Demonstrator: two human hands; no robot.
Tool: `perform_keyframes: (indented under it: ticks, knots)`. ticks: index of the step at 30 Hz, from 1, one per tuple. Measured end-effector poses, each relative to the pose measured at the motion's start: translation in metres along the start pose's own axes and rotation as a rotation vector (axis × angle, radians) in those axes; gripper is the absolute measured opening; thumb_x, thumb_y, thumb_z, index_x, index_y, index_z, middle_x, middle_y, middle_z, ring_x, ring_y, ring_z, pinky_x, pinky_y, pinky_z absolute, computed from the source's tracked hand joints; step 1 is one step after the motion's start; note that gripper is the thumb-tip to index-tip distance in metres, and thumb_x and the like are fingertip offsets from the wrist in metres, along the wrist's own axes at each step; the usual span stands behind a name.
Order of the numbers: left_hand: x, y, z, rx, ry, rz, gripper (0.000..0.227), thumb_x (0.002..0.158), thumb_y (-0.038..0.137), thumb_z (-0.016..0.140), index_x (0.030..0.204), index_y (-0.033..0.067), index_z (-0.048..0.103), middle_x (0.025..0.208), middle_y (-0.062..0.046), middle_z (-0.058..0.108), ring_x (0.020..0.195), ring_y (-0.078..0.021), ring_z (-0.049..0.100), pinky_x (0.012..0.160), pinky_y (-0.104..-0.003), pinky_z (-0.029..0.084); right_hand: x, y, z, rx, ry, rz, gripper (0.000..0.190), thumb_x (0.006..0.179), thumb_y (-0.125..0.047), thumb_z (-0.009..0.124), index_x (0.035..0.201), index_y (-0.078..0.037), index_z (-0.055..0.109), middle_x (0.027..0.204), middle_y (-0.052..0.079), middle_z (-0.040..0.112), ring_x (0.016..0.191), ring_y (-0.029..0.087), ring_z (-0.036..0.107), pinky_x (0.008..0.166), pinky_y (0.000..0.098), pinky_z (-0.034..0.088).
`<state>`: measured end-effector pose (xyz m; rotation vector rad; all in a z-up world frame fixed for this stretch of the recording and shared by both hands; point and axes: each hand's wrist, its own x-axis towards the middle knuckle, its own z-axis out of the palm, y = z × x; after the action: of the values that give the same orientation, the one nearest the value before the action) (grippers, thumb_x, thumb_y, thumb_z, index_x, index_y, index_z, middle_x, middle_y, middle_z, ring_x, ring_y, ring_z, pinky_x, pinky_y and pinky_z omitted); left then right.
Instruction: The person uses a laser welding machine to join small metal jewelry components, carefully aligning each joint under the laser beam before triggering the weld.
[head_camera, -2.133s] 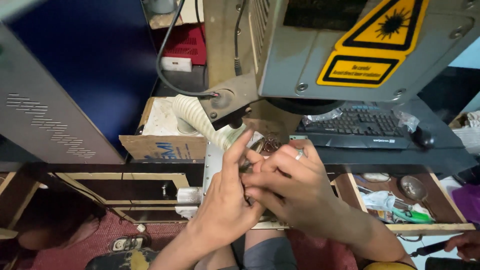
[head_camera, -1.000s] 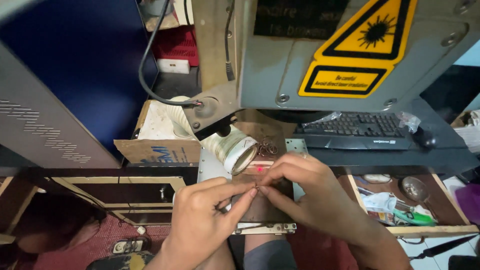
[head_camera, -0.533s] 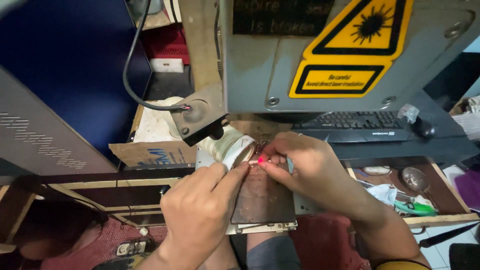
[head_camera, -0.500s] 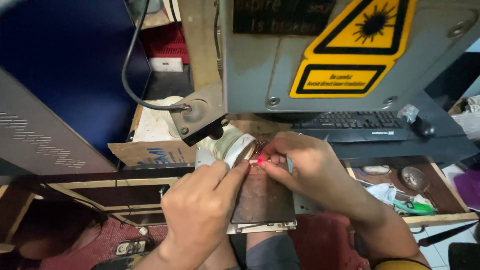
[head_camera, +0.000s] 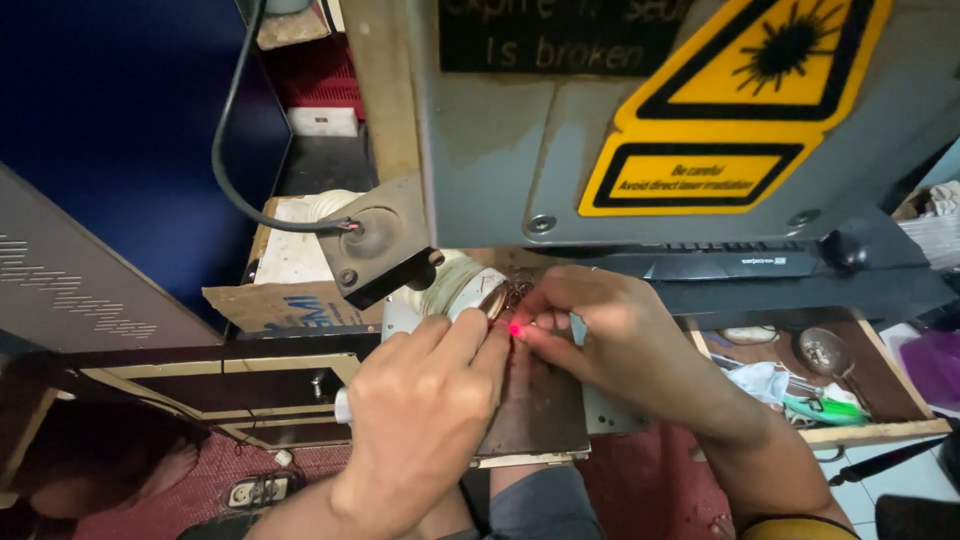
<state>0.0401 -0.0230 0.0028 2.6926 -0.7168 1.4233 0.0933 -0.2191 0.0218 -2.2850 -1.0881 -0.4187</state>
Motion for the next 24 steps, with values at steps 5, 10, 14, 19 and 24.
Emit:
perform_keyframes:
  ticks: [5, 10, 14, 19, 24]
  knots:
    - [0.004, 0.001, -0.005, 0.000, 0.013, 0.001, 0.024, 0.098, 0.013, 0.068, 0.076, 0.0194, 0.060, 0.073, 0.001, 0.048, 0.061, -0.0191, 0.050, 0.051, -0.034, 0.038, -0.002, 0.003, 0.000, 0.068, 0.080, 0.008, 0.010, 0.089, -0.017, 0.077, 0.089, -0.009, 0.072, 0.076, -0.001, 0.067, 0.064, 0.013, 0.060, 0.058, 0.0265, 0.046]
    - [-0.009, -0.019, -0.023, -0.311, 0.120, -0.005, 0.010, 0.100, 0.024, 0.071, 0.100, 0.0152, 0.077, 0.069, 0.001, 0.048, 0.055, -0.0187, 0.048, 0.048, -0.034, 0.035, -0.028, -0.001, -0.015, 0.148, 0.197, 0.165, 0.018, 0.085, -0.023, 0.079, 0.096, -0.008, 0.079, 0.091, 0.002, 0.081, 0.080, 0.012, 0.077, 0.074, 0.0245, 0.058]
    - [-0.036, -0.033, -0.013, -0.508, -0.040, -0.264, 0.031, 0.083, 0.046, 0.078, 0.101, 0.0203, 0.079, 0.071, 0.005, 0.060, 0.057, -0.0125, 0.059, 0.055, -0.027, 0.043, -0.066, 0.006, -0.012, 0.185, 0.140, 0.337, 0.068, 0.071, -0.021, 0.086, 0.133, -0.011, 0.060, 0.136, 0.008, 0.060, 0.130, 0.024, 0.055, 0.104, 0.0385, 0.041]
    - [-0.050, -0.037, 0.001, -0.534, -0.259, -0.324, 0.055, 0.080, 0.060, 0.073, 0.120, 0.0241, 0.079, 0.076, 0.006, 0.053, 0.064, -0.0129, 0.064, 0.058, -0.030, 0.048, -0.083, 0.018, 0.008, 0.297, 0.060, 0.153, 0.082, 0.087, -0.061, 0.062, 0.152, -0.015, 0.040, 0.166, 0.016, 0.037, 0.160, 0.044, 0.018, 0.122, 0.0587, 0.027]
    - [-0.048, -0.035, 0.007, -0.559, -0.218, -0.293, 0.050, 0.084, 0.057, 0.070, 0.115, 0.0198, 0.081, 0.074, 0.005, 0.050, 0.059, -0.0114, 0.061, 0.054, -0.029, 0.045, -0.079, 0.015, 0.015, 0.394, 0.160, 0.134, 0.080, 0.093, -0.066, 0.055, 0.151, -0.012, 0.044, 0.162, 0.015, 0.042, 0.160, 0.042, 0.019, 0.125, 0.0605, 0.025]
